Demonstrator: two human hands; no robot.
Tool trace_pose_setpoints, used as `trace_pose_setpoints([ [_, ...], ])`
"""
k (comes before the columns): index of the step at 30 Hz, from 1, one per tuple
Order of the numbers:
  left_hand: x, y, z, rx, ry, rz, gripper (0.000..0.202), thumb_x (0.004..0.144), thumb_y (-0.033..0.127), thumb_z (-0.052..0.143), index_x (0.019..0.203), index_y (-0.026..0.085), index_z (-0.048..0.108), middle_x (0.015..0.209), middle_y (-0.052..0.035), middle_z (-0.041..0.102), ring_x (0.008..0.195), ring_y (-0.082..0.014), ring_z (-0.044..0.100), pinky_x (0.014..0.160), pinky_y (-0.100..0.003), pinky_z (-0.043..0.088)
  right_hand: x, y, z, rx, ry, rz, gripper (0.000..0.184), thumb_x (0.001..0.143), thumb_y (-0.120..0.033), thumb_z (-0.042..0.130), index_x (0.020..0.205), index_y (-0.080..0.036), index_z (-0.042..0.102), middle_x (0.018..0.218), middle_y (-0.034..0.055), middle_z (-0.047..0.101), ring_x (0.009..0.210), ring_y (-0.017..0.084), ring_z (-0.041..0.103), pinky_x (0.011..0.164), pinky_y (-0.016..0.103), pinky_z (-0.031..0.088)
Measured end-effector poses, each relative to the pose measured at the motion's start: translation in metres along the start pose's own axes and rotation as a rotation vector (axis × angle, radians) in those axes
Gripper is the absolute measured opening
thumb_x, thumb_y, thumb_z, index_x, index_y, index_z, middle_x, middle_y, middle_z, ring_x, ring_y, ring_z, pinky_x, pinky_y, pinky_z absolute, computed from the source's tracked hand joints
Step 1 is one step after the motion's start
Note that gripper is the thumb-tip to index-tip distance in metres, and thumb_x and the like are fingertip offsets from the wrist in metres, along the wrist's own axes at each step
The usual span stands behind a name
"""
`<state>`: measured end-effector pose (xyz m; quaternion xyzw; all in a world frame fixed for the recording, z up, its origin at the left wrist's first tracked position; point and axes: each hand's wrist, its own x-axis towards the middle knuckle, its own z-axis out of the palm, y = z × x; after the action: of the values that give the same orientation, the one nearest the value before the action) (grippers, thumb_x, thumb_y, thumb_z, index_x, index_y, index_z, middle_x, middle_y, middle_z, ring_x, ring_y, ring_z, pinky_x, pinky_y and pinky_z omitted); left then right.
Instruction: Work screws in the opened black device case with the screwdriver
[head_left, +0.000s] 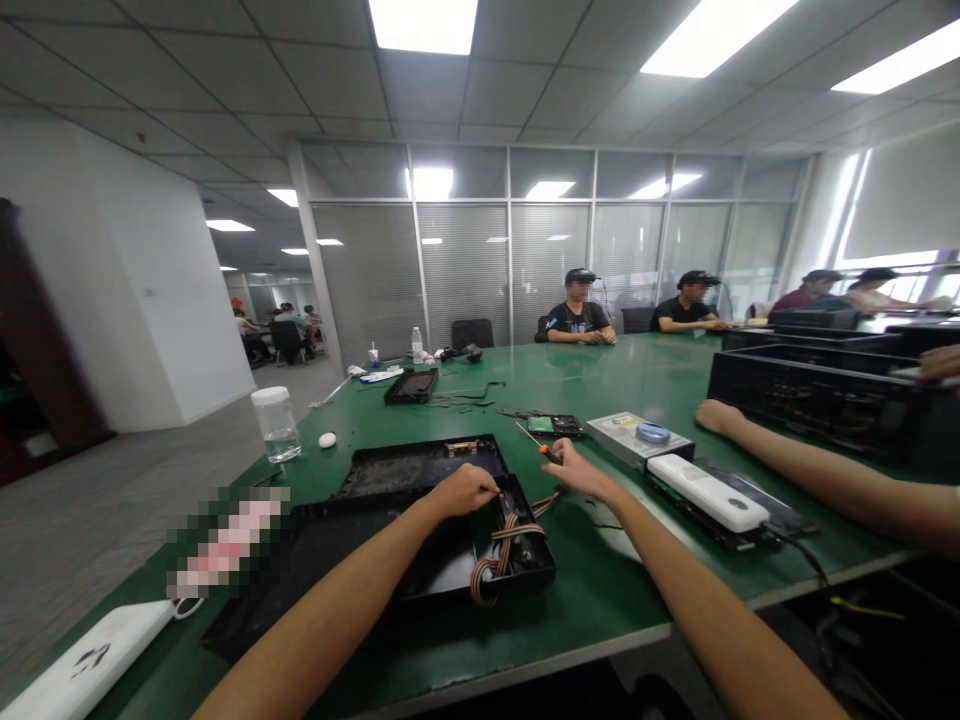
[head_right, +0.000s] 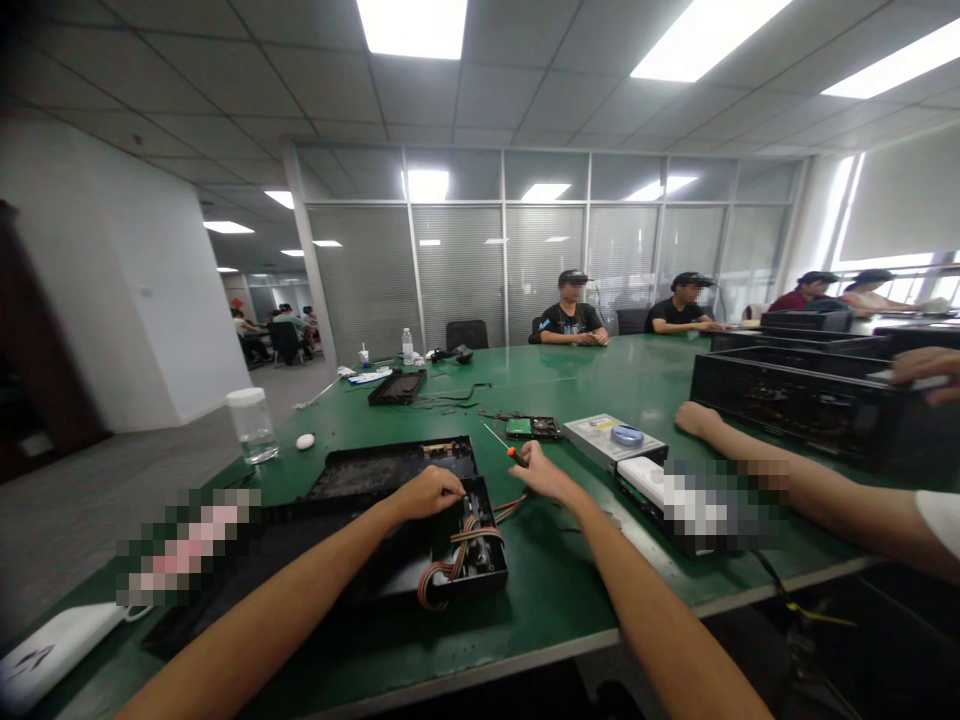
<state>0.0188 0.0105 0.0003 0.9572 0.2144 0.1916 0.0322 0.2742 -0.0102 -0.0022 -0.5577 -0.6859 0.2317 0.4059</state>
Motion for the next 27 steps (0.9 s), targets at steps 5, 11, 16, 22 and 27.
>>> trace_pose_setpoints([
  [5,-0.001,0.001,-0.003,-0.037,-0.011,-0.106,0.014,0.076,0.019,0.054,0.083,0.014,0.064,0.078,-0.002,0.065,0.07,-0.0109,0.057,0.068,-0.018,0.042,-0.002,-0.008,-0.016,0.36,-0.155,-0.016,0.026,0.07,-0.034,0.051,0.088,-0.019,0.042,0.065,-0.0045,0.048,0.046,0.007,0.043,0.044,0.019,0.033],
  [11,0.0,-0.002,0.002,-0.065,0.052,-0.073,0.017,0.082,0.02,0.049,0.088,0.015,0.064,0.09,-0.0035,0.065,0.084,-0.0123,0.057,0.08,-0.021,0.04,0.002,-0.018,-0.021,0.353,0.139,-0.071,0.045,0.078,-0.056,0.032,0.079,-0.015,0.051,0.045,-0.0063,0.035,0.036,0.007,0.03,0.035,0.019,0.022],
  [16,0.002,-0.003,0.008,-0.067,0.072,-0.087,0.018,0.082,0.022,0.049,0.088,0.015,0.065,0.089,-0.0038,0.065,0.085,-0.0124,0.058,0.081,-0.021,0.04,0.002,-0.015,-0.016,0.271,0.174,-0.116,0.045,0.077,-0.057,0.038,0.073,-0.015,0.054,0.046,-0.005,0.036,0.04,0.008,0.034,0.039,0.02,0.025],
  [22,0.0,0.003,0.003,-0.072,0.025,-0.068,0.018,0.081,0.022,0.049,0.083,0.014,0.066,0.085,-0.0044,0.066,0.08,-0.0124,0.058,0.077,-0.02,0.041,0.002,-0.014,-0.015,0.161,0.183,-0.155,0.046,0.076,-0.057,0.039,0.071,-0.014,0.055,0.047,-0.0043,0.039,0.044,0.009,0.036,0.043,0.021,0.028],
  [27,0.0,0.004,0.001,-0.091,0.018,-0.151,0.014,0.075,0.019,0.054,0.083,0.014,0.065,0.076,-0.0025,0.064,0.068,-0.0103,0.056,0.067,-0.018,0.041,0.001,-0.016,-0.014,0.136,0.197,-0.173,0.046,0.074,-0.057,0.041,0.069,-0.014,0.056,0.048,-0.004,0.038,0.044,0.01,0.036,0.043,0.021,0.028],
])
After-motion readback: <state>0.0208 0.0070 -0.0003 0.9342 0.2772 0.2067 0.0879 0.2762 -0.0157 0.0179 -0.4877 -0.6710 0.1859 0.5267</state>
